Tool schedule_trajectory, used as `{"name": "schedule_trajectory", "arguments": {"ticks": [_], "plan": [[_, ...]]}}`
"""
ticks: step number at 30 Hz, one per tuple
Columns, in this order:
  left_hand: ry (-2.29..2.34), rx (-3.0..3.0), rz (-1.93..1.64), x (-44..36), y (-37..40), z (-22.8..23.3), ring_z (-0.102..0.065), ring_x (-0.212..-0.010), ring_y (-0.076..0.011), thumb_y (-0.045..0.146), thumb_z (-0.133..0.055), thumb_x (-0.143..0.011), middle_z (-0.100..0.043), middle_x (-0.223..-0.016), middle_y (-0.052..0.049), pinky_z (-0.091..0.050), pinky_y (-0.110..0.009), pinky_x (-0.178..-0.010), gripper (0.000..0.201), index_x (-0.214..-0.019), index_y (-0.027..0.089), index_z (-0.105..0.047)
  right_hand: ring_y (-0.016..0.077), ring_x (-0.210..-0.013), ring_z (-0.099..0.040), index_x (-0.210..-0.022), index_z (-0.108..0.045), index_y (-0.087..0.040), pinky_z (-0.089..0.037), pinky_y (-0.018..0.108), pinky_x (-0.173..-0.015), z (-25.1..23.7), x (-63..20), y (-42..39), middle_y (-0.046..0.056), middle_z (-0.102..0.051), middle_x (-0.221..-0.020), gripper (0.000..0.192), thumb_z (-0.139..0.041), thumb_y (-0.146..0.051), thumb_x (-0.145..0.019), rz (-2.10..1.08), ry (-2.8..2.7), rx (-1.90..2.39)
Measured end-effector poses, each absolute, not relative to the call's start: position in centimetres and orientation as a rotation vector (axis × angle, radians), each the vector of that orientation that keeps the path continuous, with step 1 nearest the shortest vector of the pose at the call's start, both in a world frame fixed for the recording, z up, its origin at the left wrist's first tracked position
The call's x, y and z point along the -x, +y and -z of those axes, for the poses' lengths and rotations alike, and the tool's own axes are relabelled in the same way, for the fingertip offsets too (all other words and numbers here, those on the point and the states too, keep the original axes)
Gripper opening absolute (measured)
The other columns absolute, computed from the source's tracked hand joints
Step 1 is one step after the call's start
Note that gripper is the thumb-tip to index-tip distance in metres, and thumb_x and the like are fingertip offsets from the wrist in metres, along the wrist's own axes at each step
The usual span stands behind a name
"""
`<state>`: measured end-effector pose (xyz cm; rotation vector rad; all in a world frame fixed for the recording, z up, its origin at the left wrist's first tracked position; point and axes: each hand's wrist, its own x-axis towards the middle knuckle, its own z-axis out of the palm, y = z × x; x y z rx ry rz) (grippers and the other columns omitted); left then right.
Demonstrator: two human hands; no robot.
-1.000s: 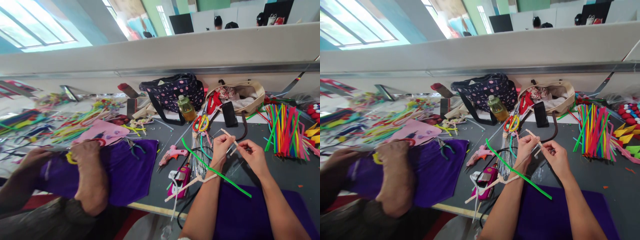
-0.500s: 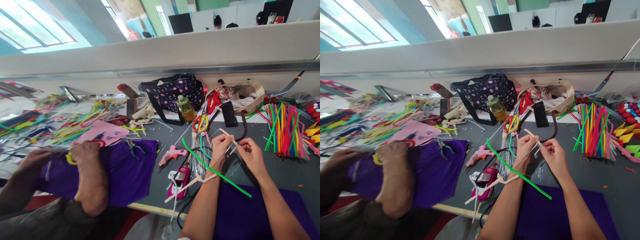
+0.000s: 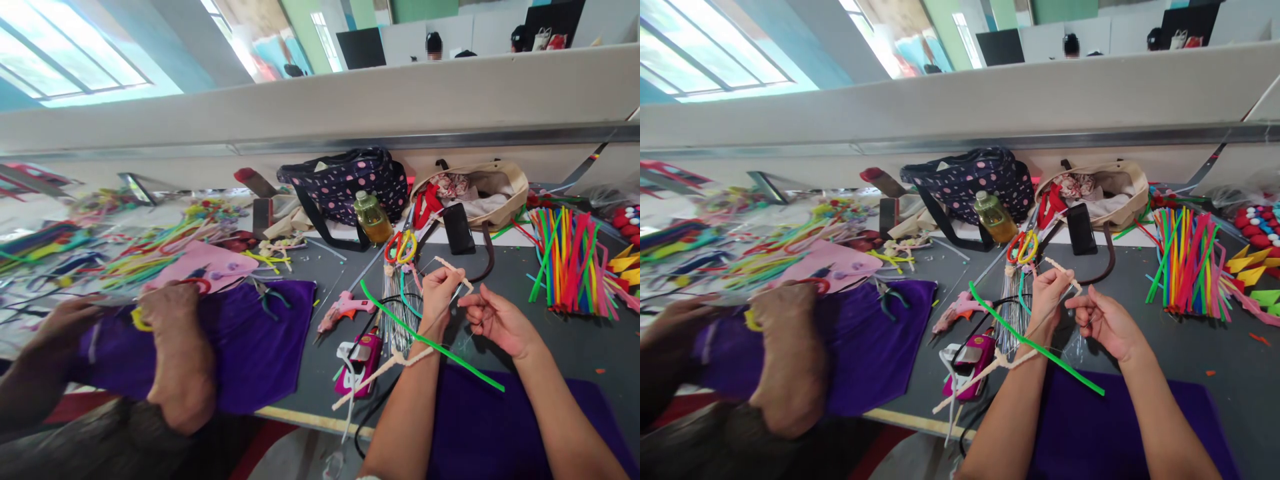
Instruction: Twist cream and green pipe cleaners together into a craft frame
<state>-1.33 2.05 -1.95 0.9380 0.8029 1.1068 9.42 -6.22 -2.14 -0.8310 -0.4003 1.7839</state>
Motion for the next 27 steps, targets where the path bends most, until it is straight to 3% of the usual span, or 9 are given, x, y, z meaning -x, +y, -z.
{"name": "schedule_trajectory", "arguments": {"ticks": [10, 18, 27], "plan": [[0.804, -0.922, -1.169, 1.3, 2.1, 1.9, -0.033, -0.048, -0.0044, 0.037, -0.079, -0.061, -0.042, -0.047, 0.005, -0.030, -0.020, -0.050, 0.040, -0.046, 0.014, -0.050, 0.0063, -0.058, -0.044, -0.092, -0.074, -0.015, -0.034, 0.017, -0.045, 2.3, -8.9, -6.1, -0.004, -0.048, -0.063, 0.029, -0.079, -0.032, -0.070, -1.660, -0.264, 0.822], [0.809, -0.911, -1.151, 1.3, 2.0, 1.9, -0.032, -0.047, -0.0043, 0.038, -0.078, -0.062, -0.043, -0.047, 0.005, -0.028, -0.020, -0.049, 0.038, -0.047, 0.014, -0.051, 0.0085, -0.058, -0.050, -0.084, -0.074, -0.020, -0.041, 0.019, -0.049, 2.5, -8.8, -5.9, -0.001, -0.060, -0.067, 0.026, -0.083, -0.031, -0.061, -1.476, -0.268, 1.026], [0.806, -0.916, -1.159, 1.2, 2.0, 2.0, -0.028, -0.048, -0.0042, 0.038, -0.077, -0.062, -0.037, -0.047, 0.006, -0.024, -0.021, -0.050, 0.041, -0.046, 0.014, -0.048, 0.0093, -0.058, -0.053, -0.080, -0.073, -0.022, -0.039, 0.019, -0.049, 2.3, -8.3, -5.8, -0.001, -0.064, -0.067, 0.029, -0.085, -0.030, -0.055, -1.297, -0.262, 1.105]]}}
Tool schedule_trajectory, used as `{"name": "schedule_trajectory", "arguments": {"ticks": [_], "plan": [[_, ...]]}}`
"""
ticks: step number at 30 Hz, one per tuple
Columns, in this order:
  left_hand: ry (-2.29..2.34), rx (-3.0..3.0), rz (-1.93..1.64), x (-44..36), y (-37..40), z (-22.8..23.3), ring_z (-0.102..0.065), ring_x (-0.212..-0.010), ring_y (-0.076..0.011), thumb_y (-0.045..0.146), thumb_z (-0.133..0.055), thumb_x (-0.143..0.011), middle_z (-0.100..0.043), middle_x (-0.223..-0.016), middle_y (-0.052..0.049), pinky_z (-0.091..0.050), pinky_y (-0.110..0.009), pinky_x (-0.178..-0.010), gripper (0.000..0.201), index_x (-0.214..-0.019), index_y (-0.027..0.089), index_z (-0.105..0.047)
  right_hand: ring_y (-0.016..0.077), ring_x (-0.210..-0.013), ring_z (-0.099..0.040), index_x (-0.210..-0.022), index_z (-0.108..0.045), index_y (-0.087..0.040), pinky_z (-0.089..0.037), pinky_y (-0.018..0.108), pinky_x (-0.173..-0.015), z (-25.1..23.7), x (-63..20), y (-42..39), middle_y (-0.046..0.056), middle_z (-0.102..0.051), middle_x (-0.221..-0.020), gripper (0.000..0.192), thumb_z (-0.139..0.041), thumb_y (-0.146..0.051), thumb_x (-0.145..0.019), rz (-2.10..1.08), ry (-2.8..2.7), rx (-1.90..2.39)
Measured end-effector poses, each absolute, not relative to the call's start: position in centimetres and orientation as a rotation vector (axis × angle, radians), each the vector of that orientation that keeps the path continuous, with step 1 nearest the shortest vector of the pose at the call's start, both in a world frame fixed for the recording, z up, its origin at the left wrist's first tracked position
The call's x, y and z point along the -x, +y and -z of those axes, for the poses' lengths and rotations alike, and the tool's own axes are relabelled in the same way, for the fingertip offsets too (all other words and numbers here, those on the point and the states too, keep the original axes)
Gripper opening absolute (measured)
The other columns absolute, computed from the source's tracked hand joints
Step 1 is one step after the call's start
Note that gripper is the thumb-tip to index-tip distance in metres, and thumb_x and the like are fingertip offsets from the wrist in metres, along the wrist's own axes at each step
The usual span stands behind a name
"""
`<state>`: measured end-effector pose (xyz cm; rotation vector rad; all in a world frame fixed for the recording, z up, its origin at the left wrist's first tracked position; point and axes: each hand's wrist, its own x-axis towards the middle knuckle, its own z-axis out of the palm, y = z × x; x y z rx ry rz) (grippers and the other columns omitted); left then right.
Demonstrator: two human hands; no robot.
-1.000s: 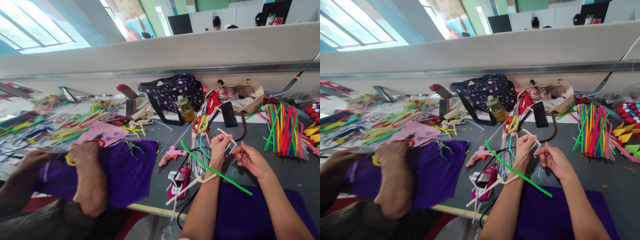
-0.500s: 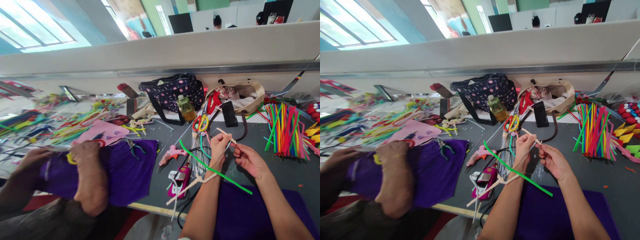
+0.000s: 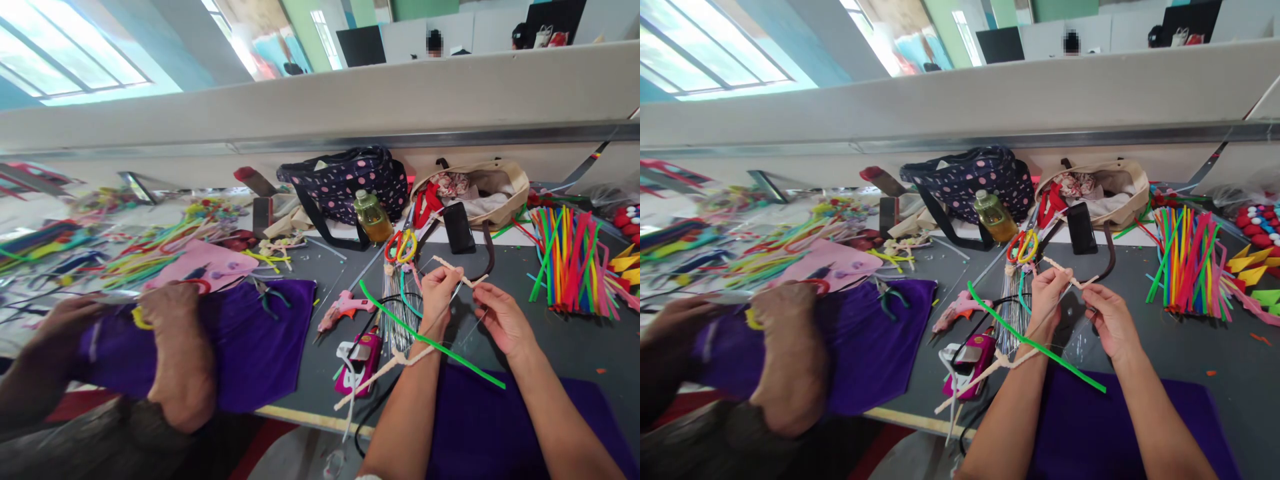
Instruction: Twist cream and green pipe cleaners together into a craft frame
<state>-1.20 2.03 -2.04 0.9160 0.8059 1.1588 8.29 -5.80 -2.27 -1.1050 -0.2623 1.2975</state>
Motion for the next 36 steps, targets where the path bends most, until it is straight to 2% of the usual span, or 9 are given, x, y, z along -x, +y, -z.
{"name": "schedule_trajectory", "arguments": {"ticks": [10, 20, 28, 36], "plan": [[0.811, -0.908, -1.133, 1.2, 2.1, 2.2, -0.027, -0.047, -0.0041, 0.041, -0.077, -0.061, -0.038, -0.046, 0.006, -0.021, -0.022, -0.048, 0.041, -0.048, 0.014, -0.049, 0.0086, -0.058, -0.048, -0.075, -0.073, -0.021, -0.036, 0.019, -0.047, 1.6, -7.6, -5.9, 0.001, -0.066, -0.077, 0.022, -0.081, -0.031, -0.057, -1.045, -0.414, 1.166], [0.803, -0.896, -1.130, 1.1, 2.1, 2.4, -0.028, -0.047, -0.0037, 0.041, -0.078, -0.061, -0.040, -0.046, 0.005, -0.022, -0.022, -0.048, 0.042, -0.047, 0.014, -0.049, 0.0146, -0.070, -0.057, -0.081, -0.074, -0.024, -0.044, 0.023, -0.054, 1.8, -7.5, -6.2, 0.001, -0.071, -0.084, 0.016, -0.075, -0.033, -0.067, -0.845, -0.638, 1.283], [0.753, -0.829, -1.076, 1.2, 2.0, 2.1, -0.031, -0.047, -0.0037, 0.039, -0.078, -0.061, -0.042, -0.049, 0.005, -0.024, -0.020, -0.048, 0.040, -0.050, 0.014, -0.049, 0.0152, -0.070, -0.060, -0.080, -0.074, -0.020, -0.044, 0.022, -0.051, 1.1, -8.9, -6.4, 0.004, -0.070, -0.078, 0.019, -0.071, -0.035, -0.069, -1.232, -0.528, 1.057], [0.753, -0.892, -1.026, 1.2, 1.6, 1.6, -0.028, -0.045, -0.0032, 0.042, -0.079, -0.059, -0.039, -0.046, 0.005, -0.022, -0.020, -0.045, 0.042, -0.048, 0.014, -0.050, 0.0114, -0.064, -0.056, -0.074, -0.071, -0.021, -0.042, 0.019, -0.050, 2.0, -9.1, -6.3, 0.001, -0.065, -0.071, 0.018, -0.081, -0.029, -0.062, -1.413, -0.324, 0.940]]}}
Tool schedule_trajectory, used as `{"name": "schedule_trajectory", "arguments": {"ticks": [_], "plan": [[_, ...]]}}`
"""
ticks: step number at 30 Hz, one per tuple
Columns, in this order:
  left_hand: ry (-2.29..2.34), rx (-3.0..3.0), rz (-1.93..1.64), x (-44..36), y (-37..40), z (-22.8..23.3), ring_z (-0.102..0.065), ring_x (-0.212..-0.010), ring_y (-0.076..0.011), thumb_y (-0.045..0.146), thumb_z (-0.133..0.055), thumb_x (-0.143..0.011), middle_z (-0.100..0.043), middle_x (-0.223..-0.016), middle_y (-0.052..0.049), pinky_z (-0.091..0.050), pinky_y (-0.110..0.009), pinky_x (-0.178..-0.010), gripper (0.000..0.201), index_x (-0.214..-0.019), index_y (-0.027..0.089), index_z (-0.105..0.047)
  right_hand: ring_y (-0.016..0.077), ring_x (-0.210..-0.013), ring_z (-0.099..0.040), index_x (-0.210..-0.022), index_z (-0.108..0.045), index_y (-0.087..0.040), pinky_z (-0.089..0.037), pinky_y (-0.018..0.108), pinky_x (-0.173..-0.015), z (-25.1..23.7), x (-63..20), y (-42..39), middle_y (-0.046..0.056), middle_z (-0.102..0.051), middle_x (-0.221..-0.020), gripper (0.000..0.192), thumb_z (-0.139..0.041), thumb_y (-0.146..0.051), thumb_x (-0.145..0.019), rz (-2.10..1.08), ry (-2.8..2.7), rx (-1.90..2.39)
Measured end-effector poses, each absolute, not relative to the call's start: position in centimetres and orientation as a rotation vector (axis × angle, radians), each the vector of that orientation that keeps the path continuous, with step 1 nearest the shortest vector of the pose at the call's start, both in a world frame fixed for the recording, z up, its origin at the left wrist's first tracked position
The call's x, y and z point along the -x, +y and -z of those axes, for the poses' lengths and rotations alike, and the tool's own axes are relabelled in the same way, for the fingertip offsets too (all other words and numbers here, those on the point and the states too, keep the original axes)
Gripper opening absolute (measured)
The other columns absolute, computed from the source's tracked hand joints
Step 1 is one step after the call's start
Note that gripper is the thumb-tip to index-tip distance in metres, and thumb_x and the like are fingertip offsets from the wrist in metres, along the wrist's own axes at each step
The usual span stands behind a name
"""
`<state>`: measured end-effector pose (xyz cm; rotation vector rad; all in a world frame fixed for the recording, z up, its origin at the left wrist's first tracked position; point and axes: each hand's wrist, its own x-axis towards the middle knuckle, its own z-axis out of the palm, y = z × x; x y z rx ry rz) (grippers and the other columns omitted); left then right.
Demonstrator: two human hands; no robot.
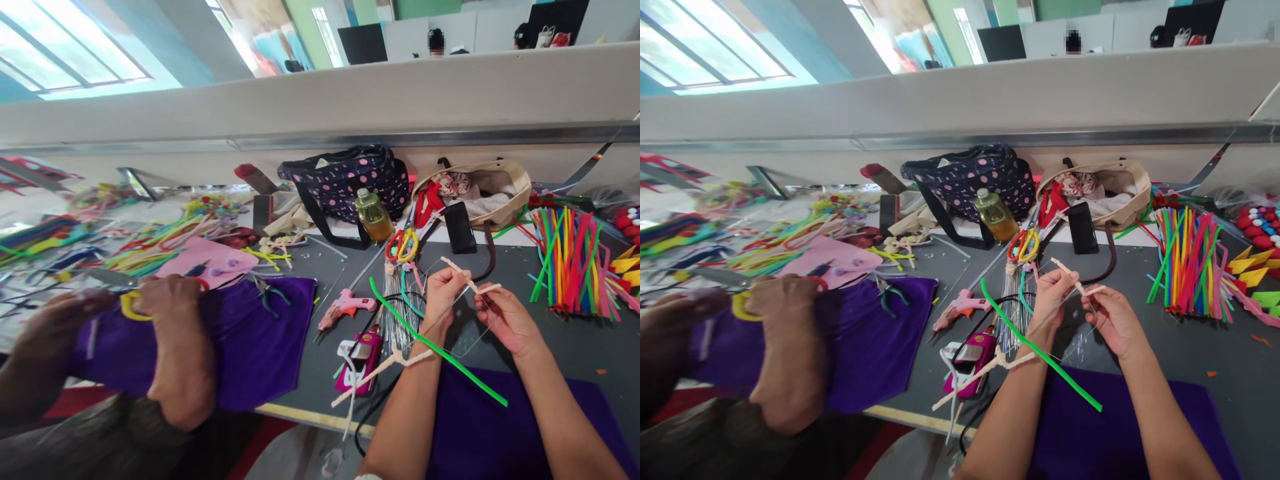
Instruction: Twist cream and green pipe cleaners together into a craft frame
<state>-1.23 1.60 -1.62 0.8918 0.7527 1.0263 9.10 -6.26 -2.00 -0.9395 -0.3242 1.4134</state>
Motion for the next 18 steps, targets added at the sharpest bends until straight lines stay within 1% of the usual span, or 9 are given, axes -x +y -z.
{"name": "schedule_trajectory", "arguments": {"ticks": [6, 10, 14, 18], "plan": [[0.727, -0.906, -1.037, 1.22, 1.55, 1.53, -0.034, -0.044, -0.0039, 0.039, -0.079, -0.061, -0.044, -0.046, 0.003, -0.027, -0.020, -0.045, 0.040, -0.047, 0.014, -0.051, 0.0081, -0.058, -0.052, -0.070, -0.066, -0.020, -0.042, 0.017, -0.047, 1.53, -9.18, -6.22, -0.003, -0.057, -0.065, 0.022, -0.084, -0.029, -0.059, -1.513, -0.340, 0.915], [0.742, -0.908, -1.058, 1.21, 1.55, 1.42, -0.033, -0.046, -0.0039, 0.040, -0.079, -0.060, -0.044, -0.047, 0.004, -0.027, -0.020, -0.046, 0.042, -0.046, 0.014, -0.050, 0.0077, -0.058, -0.053, -0.073, -0.068, -0.017, -0.043, 0.016, -0.046, 1.40, -9.04, -6.22, -0.001, -0.061, -0.069, 0.027, -0.084, -0.035, -0.060, -1.509, -0.390, 0.988], [0.756, -0.920, -1.080, 1.22, 1.56, 1.40, -0.030, -0.046, -0.0037, 0.041, -0.079, -0.059, -0.042, -0.047, 0.004, -0.025, -0.021, -0.047, 0.043, -0.046, 0.014, -0.050, 0.0091, -0.057, -0.053, -0.072, -0.071, -0.016, -0.043, 0.018, -0.046, 1.38, -8.88, -6.26, 0.001, -0.063, -0.068, 0.029, -0.083, -0.040, -0.061, -1.416, -0.442, 1.076], [0.752, -0.930, -1.093, 1.24, 1.61, 1.47, -0.032, -0.047, -0.0041, 0.040, -0.078, -0.061, -0.042, -0.047, 0.004, -0.027, -0.021, -0.048, 0.041, -0.046, 0.014, -0.050, 0.0108, -0.058, -0.052, -0.068, -0.071, -0.018, -0.043, 0.020, -0.047, 1.22, -8.70, -6.31, 0.002, -0.062, -0.066, 0.026, -0.082, -0.040, -0.062, -1.268, -0.562, 1.129]]}}
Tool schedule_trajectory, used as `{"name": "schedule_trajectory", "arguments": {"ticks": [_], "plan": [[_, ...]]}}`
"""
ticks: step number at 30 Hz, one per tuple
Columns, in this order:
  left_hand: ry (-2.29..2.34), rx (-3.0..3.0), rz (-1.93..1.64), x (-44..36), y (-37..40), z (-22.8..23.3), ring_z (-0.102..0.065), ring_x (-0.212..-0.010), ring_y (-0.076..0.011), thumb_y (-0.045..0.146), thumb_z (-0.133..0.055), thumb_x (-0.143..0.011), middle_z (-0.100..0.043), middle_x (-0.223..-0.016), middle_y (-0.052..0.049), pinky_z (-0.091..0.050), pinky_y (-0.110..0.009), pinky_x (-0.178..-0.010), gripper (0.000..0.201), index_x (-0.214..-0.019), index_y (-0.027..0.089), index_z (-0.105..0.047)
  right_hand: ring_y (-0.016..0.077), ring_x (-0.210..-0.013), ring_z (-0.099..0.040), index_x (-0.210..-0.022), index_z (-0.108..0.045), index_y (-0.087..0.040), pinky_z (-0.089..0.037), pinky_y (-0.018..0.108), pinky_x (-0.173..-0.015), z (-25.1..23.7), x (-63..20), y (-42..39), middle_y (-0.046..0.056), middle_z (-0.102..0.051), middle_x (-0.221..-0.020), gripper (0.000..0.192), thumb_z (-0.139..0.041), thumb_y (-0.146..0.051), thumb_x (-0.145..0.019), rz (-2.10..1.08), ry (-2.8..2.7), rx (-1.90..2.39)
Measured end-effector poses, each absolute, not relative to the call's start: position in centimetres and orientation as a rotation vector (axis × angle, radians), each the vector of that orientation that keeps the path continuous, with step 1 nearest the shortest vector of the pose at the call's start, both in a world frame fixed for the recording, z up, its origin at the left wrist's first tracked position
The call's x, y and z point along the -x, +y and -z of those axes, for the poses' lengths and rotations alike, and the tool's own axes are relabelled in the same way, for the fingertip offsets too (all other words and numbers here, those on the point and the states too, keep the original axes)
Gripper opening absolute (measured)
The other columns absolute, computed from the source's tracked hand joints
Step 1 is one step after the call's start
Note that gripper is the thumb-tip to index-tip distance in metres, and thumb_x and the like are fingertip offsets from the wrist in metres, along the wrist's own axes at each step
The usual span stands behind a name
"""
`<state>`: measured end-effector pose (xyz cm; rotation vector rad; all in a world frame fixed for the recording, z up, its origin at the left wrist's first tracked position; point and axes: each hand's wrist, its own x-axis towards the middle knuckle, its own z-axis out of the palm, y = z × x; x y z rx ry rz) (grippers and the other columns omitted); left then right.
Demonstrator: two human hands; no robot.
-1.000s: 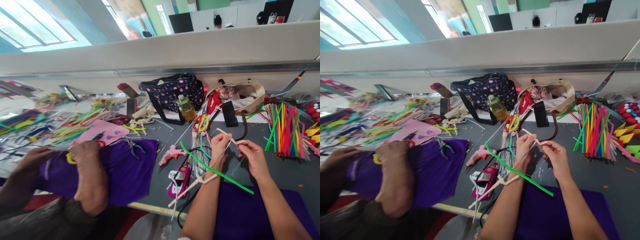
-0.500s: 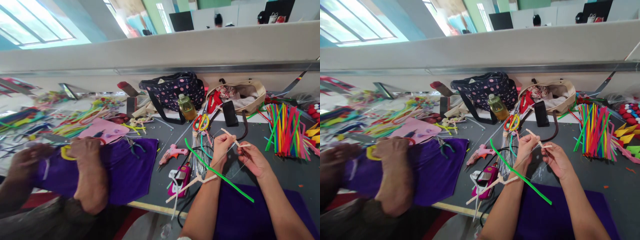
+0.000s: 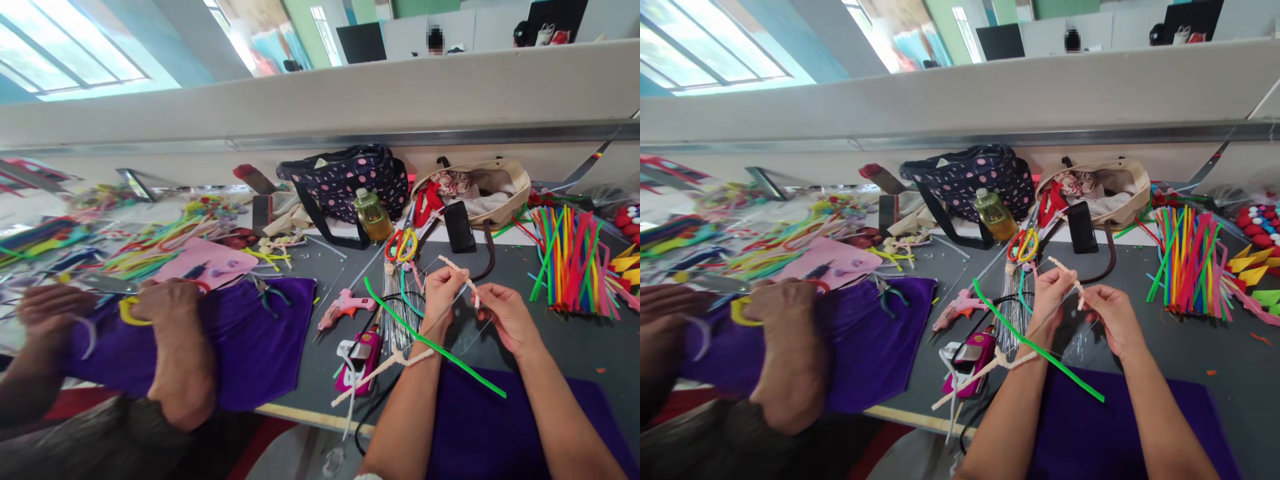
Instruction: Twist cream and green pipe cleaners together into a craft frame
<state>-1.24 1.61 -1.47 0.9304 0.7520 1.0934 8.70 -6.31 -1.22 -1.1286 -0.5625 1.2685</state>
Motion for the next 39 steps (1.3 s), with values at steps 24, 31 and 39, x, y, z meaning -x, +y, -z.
{"name": "schedule_trajectory", "arguments": {"ticks": [24, 31, 39], "plan": [[0.780, -0.972, -1.099, 1.23, 1.80, 1.98, -0.031, -0.048, -0.0044, 0.041, -0.078, -0.061, -0.043, -0.048, 0.004, -0.026, -0.021, -0.049, 0.041, -0.047, 0.014, -0.051, 0.0164, -0.064, -0.052, -0.071, -0.067, -0.025, -0.043, 0.029, -0.062, 1.17, -8.28, -6.64, 0.001, -0.061, -0.070, 0.018, -0.069, -0.041, -0.076, -0.708, -0.972, 1.458], [0.773, -0.957, -1.125, 1.22, 1.95, 2.04, -0.033, -0.048, -0.0051, 0.040, -0.077, -0.062, -0.041, -0.047, 0.004, -0.028, -0.021, -0.049, 0.042, -0.046, 0.014, -0.049, 0.0121, -0.056, -0.047, -0.067, -0.060, -0.021, -0.037, 0.023, -0.051, 1.73, -8.69, -6.31, -0.002, -0.057, -0.063, 0.027, -0.071, -0.045, -0.072, -0.922, -0.961, 1.432], [0.779, -0.955, -1.137, 1.18, 1.89, 1.92, -0.028, -0.048, -0.0044, 0.038, -0.077, -0.062, -0.037, -0.046, 0.005, -0.024, -0.022, -0.049, 0.042, -0.045, 0.014, -0.047, 0.0100, -0.049, -0.040, -0.058, -0.053, -0.021, -0.031, 0.024, -0.050, 1.83, -8.05, -6.48, -0.005, -0.047, -0.051, 0.029, -0.063, -0.040, -0.077, -0.629, -1.085, 1.665]]}}
